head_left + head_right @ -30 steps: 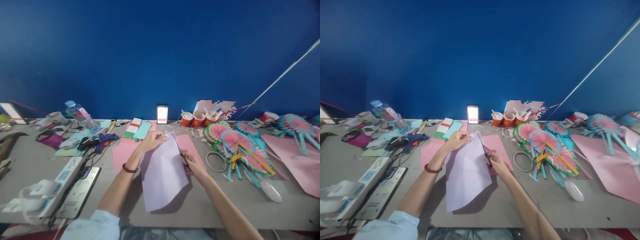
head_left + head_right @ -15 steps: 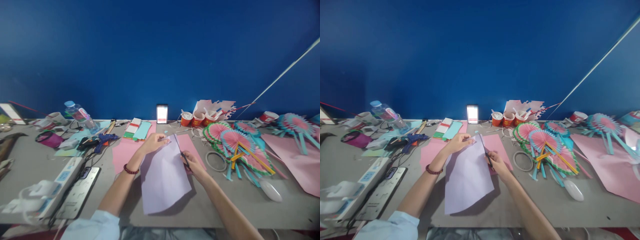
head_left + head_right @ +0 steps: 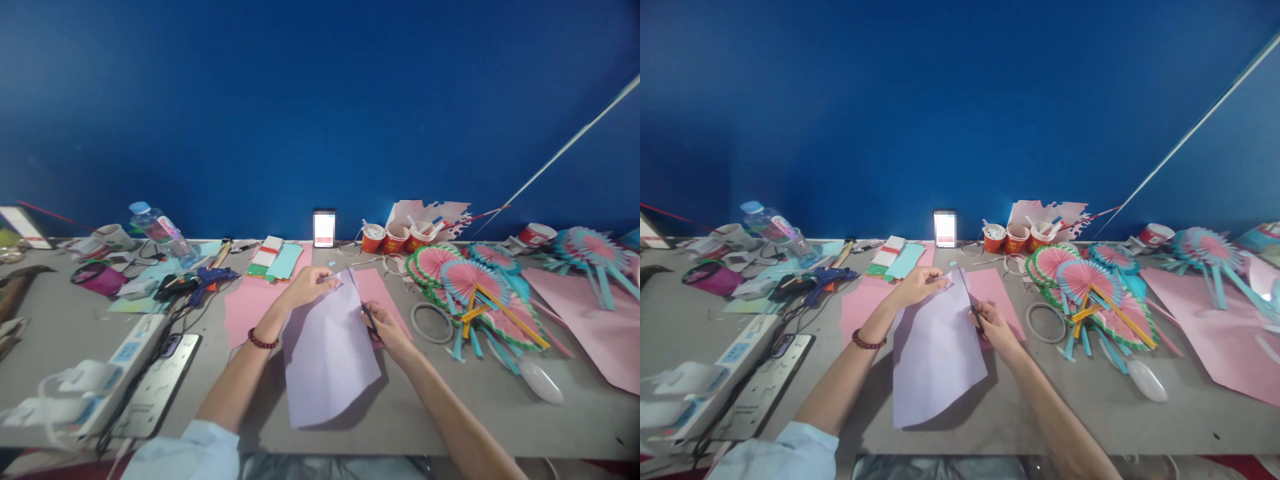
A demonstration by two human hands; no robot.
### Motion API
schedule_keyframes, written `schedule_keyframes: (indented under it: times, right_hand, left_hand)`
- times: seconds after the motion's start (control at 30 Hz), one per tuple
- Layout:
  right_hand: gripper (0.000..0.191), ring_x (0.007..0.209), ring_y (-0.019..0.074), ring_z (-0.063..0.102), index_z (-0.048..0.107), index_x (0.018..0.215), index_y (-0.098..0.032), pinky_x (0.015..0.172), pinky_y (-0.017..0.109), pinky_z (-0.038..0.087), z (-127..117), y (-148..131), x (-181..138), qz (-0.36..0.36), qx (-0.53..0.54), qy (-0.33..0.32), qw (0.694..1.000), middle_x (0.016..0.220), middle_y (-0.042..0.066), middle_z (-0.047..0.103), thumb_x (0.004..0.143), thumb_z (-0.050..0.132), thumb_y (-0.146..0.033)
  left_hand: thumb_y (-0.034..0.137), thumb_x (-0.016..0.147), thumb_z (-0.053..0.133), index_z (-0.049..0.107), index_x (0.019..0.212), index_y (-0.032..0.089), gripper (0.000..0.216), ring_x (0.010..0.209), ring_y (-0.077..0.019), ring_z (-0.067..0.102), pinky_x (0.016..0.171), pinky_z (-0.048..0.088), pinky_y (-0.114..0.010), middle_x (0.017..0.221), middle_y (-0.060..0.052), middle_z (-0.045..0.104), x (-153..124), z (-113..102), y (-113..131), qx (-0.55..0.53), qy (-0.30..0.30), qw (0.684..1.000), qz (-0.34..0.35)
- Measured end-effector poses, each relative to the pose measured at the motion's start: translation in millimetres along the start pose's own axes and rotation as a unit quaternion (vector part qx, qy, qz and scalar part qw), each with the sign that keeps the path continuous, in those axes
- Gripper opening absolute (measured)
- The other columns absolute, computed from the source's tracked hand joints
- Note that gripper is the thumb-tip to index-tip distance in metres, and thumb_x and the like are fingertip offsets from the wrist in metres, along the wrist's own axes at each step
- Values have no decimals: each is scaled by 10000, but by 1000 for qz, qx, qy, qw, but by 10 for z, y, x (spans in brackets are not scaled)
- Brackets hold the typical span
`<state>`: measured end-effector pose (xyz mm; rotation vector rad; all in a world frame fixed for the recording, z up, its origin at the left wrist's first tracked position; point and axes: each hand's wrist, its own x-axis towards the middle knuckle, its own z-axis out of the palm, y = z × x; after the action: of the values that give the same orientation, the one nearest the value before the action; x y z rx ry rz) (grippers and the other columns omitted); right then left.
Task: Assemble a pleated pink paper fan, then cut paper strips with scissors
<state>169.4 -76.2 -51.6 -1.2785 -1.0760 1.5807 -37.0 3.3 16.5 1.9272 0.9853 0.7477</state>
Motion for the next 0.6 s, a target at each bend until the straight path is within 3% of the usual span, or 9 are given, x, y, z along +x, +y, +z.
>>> schedule_keyframes:
  times: [0.6]
  right_hand:
    - [492, 360, 31, 250, 452, 717, -213, 346, 180, 134, 16, -33, 0, 5, -6, 7, 1000, 470, -117, 345, 598, 738, -595]
  left_hand:
    - [428, 824, 552, 624, 696, 145, 319, 634, -136, 508, 591, 357, -239, 647, 7, 538, 10, 4, -68, -4, 6, 1000, -12]
